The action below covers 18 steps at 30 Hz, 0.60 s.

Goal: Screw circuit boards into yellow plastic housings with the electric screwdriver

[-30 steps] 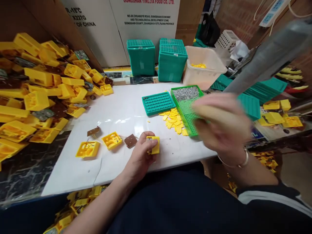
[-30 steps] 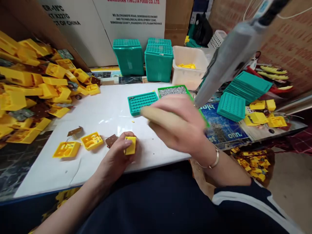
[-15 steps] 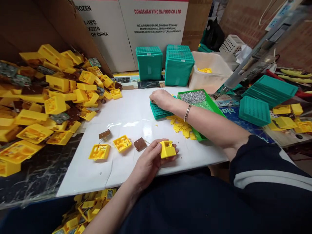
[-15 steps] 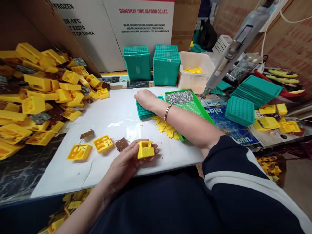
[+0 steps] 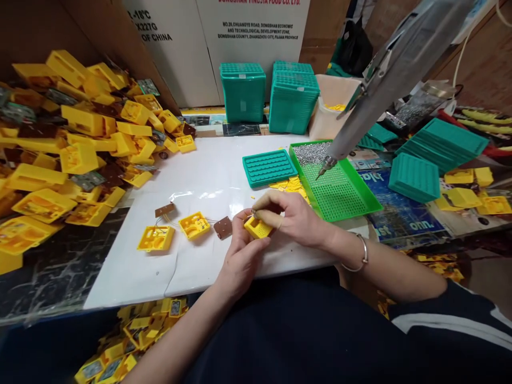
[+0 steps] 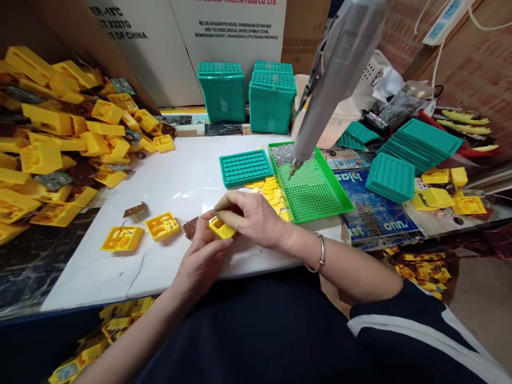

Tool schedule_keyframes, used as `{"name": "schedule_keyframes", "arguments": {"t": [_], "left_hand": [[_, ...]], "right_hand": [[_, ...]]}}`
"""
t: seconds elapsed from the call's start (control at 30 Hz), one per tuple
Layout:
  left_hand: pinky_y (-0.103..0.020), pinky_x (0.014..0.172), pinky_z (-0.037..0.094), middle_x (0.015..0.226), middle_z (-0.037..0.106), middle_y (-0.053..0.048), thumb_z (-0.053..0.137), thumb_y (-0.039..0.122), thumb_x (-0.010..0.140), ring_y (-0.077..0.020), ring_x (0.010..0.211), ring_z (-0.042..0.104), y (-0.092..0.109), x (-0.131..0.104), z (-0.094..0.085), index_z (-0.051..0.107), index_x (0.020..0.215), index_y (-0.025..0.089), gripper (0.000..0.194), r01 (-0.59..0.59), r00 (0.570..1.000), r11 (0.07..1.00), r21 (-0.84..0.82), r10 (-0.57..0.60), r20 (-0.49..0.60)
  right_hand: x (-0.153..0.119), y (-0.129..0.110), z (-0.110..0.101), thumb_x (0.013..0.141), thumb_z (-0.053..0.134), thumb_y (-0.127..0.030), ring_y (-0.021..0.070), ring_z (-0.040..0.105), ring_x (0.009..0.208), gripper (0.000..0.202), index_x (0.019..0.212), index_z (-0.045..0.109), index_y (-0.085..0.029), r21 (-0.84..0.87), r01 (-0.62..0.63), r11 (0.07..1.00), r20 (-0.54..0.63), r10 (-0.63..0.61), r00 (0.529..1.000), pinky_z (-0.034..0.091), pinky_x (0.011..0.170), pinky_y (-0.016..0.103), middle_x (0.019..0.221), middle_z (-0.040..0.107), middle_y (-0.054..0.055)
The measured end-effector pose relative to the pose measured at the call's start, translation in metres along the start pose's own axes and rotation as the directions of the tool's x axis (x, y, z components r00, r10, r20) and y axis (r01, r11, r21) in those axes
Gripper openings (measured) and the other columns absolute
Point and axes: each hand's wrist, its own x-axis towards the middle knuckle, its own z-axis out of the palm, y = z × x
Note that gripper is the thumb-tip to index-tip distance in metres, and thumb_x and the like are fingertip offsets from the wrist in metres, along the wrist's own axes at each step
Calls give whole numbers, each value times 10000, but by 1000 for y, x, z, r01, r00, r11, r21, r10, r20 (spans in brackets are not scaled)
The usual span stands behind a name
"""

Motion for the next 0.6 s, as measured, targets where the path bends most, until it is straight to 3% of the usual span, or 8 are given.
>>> {"name": "schedule_keyframes", "arguments": {"t": [0.17,0.27,0.37,0.5,0.6], "left_hand": [[-252,973,392,1110,568,17,606,119,794,-137,1089,535,-9,0,7,441,1169,288,443,-10,1000,998,61,10,5],[-267,975,393,1149,572,8,599,143,814,-152,1112,534,-9,-1,8,401,1195,298,456,13,1000,996,90,-13,0],[-298,1008,381,1199,562,-12,576,161,840,-174,1150,530,-8,-1,9,361,1240,295,474,-2,1000,986,168,-1,16],[-316,1076,331,1280,511,-37,570,162,852,-185,1225,485,-7,0,7,370,1254,262,460,-56,998,939,341,43,45],[-315,1047,368,1253,535,-30,566,206,869,-182,1197,504,-7,2,5,410,1242,265,408,-63,998,942,330,51,45]], "right_hand": [[-22,12,13,865,572,-215,127,571,764,63,855,628,-188,-140,58,988,-98,-72,993,452,730,285,839,643,17],[-22,17,11,861,579,-236,129,573,777,52,852,617,-202,-25,-17,1000,-119,14,993,460,708,281,845,625,10],[-21,17,4,829,599,-206,114,557,777,15,821,607,-196,58,-60,996,-62,64,996,455,686,256,858,588,1],[-20,12,-3,758,637,-150,106,529,759,78,761,566,-182,-11,-94,996,18,94,995,442,693,249,842,547,-10],[-15,9,-11,756,664,-206,108,536,718,109,764,559,-176,15,-177,984,78,176,981,428,661,245,779,578,-20]]}}
